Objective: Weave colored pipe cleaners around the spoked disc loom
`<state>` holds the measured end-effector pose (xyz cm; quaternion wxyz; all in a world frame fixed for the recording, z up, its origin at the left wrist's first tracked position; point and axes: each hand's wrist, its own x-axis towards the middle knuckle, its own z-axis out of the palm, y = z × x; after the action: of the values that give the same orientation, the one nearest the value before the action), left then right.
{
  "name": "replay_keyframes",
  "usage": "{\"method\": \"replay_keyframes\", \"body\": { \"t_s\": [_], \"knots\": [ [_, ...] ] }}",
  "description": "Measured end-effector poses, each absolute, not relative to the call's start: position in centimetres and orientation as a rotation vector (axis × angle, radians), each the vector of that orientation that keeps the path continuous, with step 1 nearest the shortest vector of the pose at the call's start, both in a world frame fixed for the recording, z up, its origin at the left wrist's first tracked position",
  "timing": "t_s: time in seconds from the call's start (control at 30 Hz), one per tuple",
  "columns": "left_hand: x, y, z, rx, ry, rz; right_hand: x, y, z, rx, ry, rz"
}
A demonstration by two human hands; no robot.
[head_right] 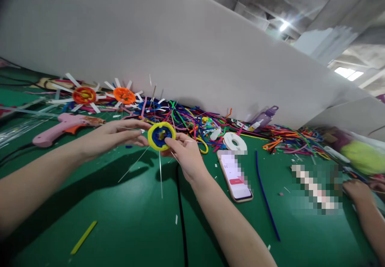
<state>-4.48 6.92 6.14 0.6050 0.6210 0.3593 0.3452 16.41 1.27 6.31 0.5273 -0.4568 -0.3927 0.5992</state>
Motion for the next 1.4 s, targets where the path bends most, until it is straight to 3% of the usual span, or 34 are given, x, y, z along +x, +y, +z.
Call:
{"method": "replay_keyframes", "body": {
  "t_s": [0.3, 0.57, 0.73, 0.93, 1.13, 1.4],
  "knots": [
    [-2.5, 4.8, 4.4, 1.22, 0.657, 0.7, 14.5, 0.9, 3.0, -1.145, -0.875, 1.538],
    [-2.3, 3.0, 2.8, 0.929, 0.807, 0.908, 14.6, -0.8, 3.8, -1.175, -0.949, 1.628],
    [-2.8, 2.5, 2.3, 0.825, 0.887, 0.974, 16.7, -2.2, 2.6, -1.258, -1.265, 1.08],
    [-2.5, 2.0, 1.9, 0.801, 0.838, 0.99, 19.8, -3.7, 0.5, -1.764, -1.842, 0.214],
    [-2.1, 1.6, 0.9, 0.723, 0.786, 1.047, 19.0, -3.6, 0.6, -2.003, -2.022, 0.134],
    [-1.9, 2.4, 0.3, 0.724, 0.822, 1.102, 19.6, -3.4, 0.6, -1.934, -2.079, 0.26]
  ]
}}
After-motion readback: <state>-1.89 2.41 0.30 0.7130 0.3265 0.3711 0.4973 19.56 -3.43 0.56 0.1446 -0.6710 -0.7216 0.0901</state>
